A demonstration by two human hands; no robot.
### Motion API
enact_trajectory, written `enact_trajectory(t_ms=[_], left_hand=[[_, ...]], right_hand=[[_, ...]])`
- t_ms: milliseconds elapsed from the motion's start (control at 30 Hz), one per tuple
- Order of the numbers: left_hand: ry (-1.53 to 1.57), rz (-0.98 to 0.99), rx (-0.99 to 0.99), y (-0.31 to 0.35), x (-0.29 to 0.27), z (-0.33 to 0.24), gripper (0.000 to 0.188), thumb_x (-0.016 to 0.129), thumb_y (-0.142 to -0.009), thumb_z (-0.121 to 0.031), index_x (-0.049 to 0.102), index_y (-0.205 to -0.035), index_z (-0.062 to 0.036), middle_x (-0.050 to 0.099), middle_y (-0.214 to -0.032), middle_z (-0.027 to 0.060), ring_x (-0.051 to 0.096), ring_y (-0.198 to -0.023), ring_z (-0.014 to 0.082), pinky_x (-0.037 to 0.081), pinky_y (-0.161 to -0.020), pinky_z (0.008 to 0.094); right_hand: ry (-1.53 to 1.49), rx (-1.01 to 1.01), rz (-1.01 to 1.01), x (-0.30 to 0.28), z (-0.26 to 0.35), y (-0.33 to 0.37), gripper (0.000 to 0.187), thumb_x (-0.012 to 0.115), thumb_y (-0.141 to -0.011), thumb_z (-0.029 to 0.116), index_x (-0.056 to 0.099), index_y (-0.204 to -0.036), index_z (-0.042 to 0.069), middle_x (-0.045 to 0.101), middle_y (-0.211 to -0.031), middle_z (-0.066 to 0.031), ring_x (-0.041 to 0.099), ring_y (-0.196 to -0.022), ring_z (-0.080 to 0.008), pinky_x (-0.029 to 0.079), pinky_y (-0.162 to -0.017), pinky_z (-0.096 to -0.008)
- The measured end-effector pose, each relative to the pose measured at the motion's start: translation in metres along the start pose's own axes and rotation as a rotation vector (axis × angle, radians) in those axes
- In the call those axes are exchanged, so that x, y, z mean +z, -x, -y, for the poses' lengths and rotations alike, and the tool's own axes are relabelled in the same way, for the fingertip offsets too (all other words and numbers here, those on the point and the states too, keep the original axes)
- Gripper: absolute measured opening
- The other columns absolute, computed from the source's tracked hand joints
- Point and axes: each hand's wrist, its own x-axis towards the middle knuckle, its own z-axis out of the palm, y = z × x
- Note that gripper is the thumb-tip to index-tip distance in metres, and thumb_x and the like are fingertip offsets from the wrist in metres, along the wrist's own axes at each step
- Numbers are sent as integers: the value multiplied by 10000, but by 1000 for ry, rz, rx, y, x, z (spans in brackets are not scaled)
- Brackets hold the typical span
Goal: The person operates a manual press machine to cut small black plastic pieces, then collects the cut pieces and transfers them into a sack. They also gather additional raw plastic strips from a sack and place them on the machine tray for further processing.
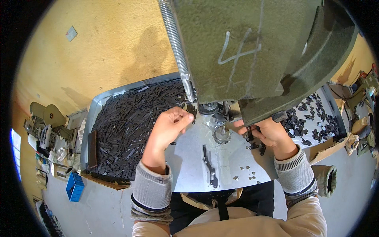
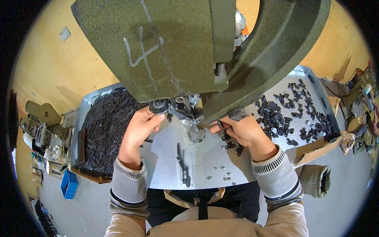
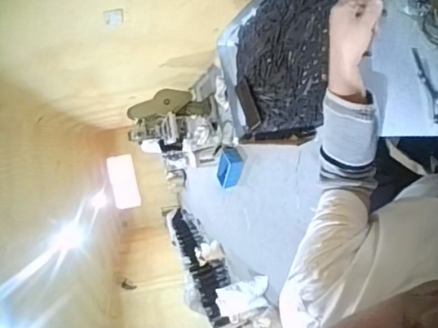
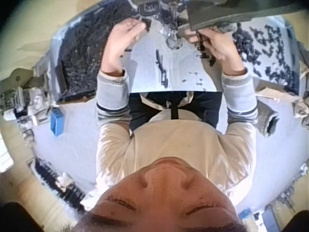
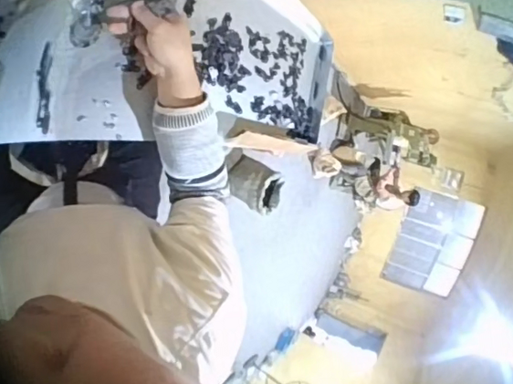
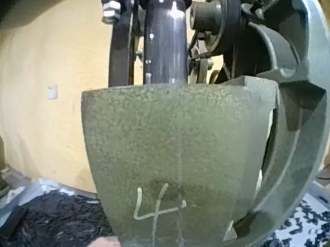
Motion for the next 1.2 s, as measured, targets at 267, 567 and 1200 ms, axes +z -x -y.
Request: enact_trajectory(t_ms=[267,567,1200], left_hand=[[-566,-312,85,-25,23,24,161,732,-713,-154,662,-781,-25,640,-707,112,630,-664,253,492,-631,347],[-712,7,-232,1,6,-7,172,750,-681,-150,686,-734,0,654,-670,139,648,-645,255,509,-615,350],[326,140,-110,10,42,-29,153,700,-825,-81,588,-843,21,631,-769,62,598,-682,114,483,-588,235]], right_hand=[[25,-95,24,16,5,2,169,519,-913,106,666,-916,21,696,-870,-82,607,-683,-88,258,-387,-172],[45,-47,24,16,7,7,168,556,-905,129,663,-957,10,679,-813,-72,439,-483,-49,244,-383,-179],[197,-111,-73,21,2,9,151,635,-870,160,639,-811,22,607,-716,-8,483,-576,-74,358,-517,-224]])
